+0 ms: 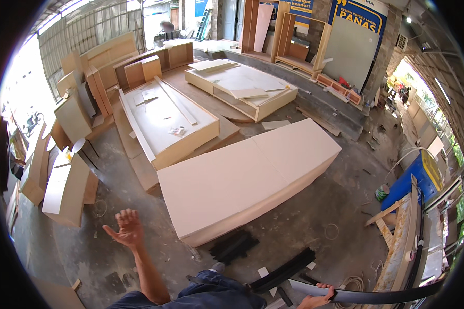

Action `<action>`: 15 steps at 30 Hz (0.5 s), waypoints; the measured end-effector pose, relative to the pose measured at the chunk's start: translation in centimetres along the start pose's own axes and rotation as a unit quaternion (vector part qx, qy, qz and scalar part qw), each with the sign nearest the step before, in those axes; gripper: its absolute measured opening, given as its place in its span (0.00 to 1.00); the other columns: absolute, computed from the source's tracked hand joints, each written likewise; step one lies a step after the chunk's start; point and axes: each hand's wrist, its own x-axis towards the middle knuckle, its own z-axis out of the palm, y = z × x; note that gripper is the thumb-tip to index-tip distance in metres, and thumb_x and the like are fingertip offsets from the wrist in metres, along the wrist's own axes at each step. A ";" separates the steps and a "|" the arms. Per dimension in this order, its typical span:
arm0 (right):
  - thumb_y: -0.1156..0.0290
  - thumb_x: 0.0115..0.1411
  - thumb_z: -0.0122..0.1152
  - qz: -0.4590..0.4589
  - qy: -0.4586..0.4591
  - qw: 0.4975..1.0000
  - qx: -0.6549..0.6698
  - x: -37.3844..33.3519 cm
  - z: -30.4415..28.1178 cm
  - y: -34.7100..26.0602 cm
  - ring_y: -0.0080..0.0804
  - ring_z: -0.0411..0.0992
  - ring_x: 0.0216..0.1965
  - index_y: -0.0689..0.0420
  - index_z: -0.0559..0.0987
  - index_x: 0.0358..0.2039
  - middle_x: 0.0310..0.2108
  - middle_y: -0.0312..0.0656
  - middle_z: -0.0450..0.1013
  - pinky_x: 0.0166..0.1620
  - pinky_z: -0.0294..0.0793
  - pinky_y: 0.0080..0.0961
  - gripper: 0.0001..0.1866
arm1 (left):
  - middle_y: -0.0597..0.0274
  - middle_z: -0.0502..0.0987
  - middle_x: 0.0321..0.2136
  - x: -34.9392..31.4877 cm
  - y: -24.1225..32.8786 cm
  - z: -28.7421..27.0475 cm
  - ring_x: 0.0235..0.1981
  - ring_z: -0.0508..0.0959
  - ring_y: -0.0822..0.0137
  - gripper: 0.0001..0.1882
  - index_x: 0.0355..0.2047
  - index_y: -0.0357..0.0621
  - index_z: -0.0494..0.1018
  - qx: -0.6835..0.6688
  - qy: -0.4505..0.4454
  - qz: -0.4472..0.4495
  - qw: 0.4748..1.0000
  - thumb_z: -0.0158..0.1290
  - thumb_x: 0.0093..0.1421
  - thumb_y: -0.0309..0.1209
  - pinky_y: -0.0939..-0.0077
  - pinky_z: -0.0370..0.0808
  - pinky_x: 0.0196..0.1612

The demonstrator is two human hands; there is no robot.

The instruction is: The person uses a power miter saw to cut a black profile and then picks up the cut piece to show the edge.

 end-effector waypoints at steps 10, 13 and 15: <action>0.60 0.63 0.58 0.016 -0.001 1.000 -0.004 -1.2 -3.0 6.6 0.45 0.74 0.28 0.65 0.77 0.40 0.32 0.52 0.73 0.33 0.79 0.43 0.18 | 0.68 0.65 0.11 -16.8 2.8 -27.2 0.12 0.63 0.66 0.28 0.12 0.54 0.64 0.274 0.590 -0.272 0.709 0.55 0.55 0.59 0.66 0.60 0.19; 0.60 0.62 0.58 -0.016 0.007 1.000 -0.025 -1.0 -3.8 7.8 0.43 0.74 0.29 0.64 0.77 0.38 0.31 0.49 0.73 0.34 0.79 0.42 0.17 | 0.66 0.63 0.11 -23.3 3.7 -28.3 0.10 0.62 0.66 0.20 0.14 0.52 0.63 0.354 0.610 -0.356 0.613 0.57 0.55 0.45 0.69 0.57 0.15; 0.60 0.63 0.58 0.029 0.008 0.999 0.013 -2.3 -2.2 7.0 0.36 0.68 0.27 0.61 0.75 0.34 0.28 0.43 0.68 0.34 0.74 0.36 0.15 | 0.66 0.63 0.11 -25.8 4.6 -27.7 0.10 0.62 0.67 0.18 0.14 0.51 0.63 0.379 0.593 -0.393 0.592 0.57 0.55 0.40 0.71 0.57 0.15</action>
